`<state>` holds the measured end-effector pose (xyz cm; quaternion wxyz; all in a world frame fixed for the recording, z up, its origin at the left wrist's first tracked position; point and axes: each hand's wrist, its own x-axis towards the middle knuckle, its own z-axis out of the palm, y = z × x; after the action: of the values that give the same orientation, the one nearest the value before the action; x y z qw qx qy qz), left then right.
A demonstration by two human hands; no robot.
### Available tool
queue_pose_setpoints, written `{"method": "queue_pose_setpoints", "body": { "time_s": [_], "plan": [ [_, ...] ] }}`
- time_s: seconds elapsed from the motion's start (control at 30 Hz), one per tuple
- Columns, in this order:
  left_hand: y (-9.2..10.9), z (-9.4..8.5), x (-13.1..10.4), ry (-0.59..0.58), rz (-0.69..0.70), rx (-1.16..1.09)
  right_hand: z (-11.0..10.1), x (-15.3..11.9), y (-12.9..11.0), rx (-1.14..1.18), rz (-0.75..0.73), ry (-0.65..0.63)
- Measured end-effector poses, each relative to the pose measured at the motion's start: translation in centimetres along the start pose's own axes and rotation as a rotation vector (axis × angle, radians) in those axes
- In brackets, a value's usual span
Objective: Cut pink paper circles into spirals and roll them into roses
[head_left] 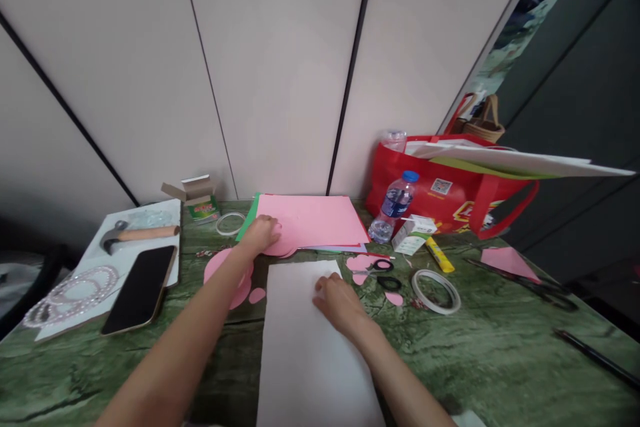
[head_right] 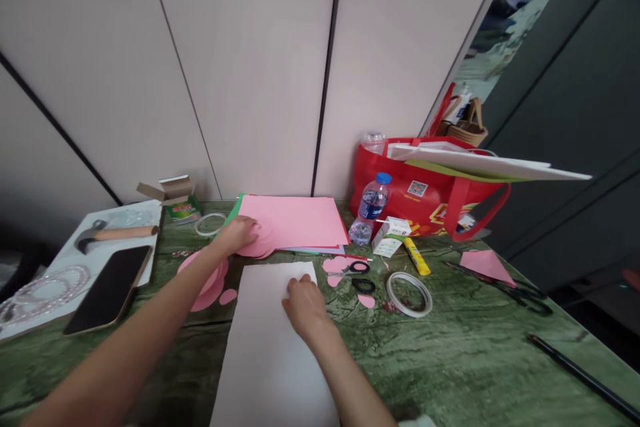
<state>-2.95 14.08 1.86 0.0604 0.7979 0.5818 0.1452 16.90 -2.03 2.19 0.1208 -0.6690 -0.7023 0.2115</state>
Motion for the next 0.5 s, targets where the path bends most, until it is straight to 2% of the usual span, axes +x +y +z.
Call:
{"method": "queue_pose_setpoints", "body": {
  "time_s": [0.1,0.23,0.37,0.5],
  "plan": [
    [2.1,1.2,0.2,-0.087,-0.017,-0.059,-0.3,0.1,-1.1,-0.015,0.018,-0.027],
    [2.8,1.3,-0.3,-0.093,-0.117,-0.185,-0.2,0.0,-0.9,0.053,0.024,-0.031],
    [3.1,-0.3,-0.5,0.030,-0.232,-0.371,-0.1,0.2,0.2,0.210,0.007,-0.008],
    [4.5,-3.1,-1.4,0.218,-0.334,-0.630,0.2,0.8,1.0,0.450,-0.027,0.035]
  ]
}}
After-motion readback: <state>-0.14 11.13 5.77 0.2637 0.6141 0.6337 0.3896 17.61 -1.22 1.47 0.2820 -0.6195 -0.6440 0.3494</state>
